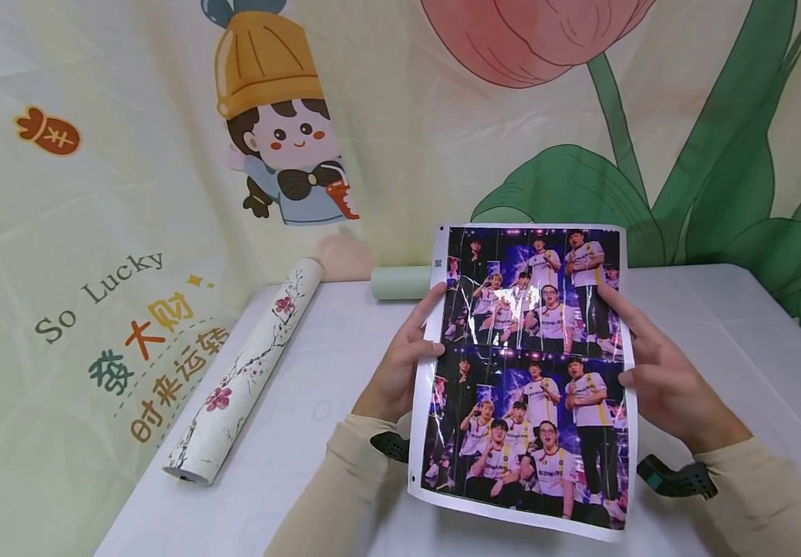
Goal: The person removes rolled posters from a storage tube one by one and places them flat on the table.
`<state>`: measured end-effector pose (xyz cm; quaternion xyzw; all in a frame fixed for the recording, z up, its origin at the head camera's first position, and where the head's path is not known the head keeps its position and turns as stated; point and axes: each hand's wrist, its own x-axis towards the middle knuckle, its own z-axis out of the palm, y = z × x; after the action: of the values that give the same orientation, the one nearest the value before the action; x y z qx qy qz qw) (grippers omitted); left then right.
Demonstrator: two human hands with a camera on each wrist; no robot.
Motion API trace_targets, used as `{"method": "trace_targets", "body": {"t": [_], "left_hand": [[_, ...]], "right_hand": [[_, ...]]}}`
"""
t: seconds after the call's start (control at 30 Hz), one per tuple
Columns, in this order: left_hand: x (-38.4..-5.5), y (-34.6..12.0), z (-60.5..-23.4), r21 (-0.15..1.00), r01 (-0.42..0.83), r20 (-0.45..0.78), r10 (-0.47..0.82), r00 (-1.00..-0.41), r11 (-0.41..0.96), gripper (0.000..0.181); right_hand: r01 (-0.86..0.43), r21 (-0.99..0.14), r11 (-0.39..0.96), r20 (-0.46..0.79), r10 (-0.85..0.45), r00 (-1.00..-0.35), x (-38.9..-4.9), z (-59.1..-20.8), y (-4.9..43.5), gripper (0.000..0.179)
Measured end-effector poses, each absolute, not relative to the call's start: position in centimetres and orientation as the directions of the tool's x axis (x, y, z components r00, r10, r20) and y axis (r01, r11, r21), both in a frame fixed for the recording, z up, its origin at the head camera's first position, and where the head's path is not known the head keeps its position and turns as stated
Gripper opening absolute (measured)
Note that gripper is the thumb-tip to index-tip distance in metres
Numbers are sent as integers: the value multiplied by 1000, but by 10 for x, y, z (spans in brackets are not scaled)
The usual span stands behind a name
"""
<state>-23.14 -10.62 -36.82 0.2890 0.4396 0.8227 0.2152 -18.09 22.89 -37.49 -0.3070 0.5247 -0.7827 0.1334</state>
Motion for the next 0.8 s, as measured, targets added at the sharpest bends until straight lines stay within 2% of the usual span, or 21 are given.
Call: {"method": "trace_targets", "body": {"t": [0.1, 0.27, 0.37, 0.47, 0.53, 0.67, 0.8], "left_hand": [[-234, -108, -367, 869, -37, 293, 574, -765, -493, 74], [-241, -113, -370, 905, 64, 276, 466, -841, -420, 56], [-244, -114, -372, 909, 53, 249, 437, -864, -413, 49], [-244, -112, -373, 895, 13, 240, 457, -856, -446, 48], [-243, -111, -373, 880, -17, 240, 476, -846, -474, 48], [-241, -108, -373, 860, -69, 231, 507, -830, -505, 48], [-238, -104, -375, 859, -113, 199, 530, -824, -499, 47]], "right_hand": [[-140, -908, -396, 349, -528, -774, -181, -373, 229, 88], [-218, -950, -223, 304, -503, -809, -181, -372, 227, 87], [-227, -961, -158, 276, -473, -837, -181, -372, 225, 74], [-241, -963, -119, 268, -396, -878, -181, -373, 222, 55], [-234, -967, -99, 253, -324, -912, -181, -374, 221, 49], [-201, -961, -188, 248, -278, -928, -182, -376, 222, 49], [-136, -915, -380, 279, -353, -893, -181, -375, 225, 53]]}}
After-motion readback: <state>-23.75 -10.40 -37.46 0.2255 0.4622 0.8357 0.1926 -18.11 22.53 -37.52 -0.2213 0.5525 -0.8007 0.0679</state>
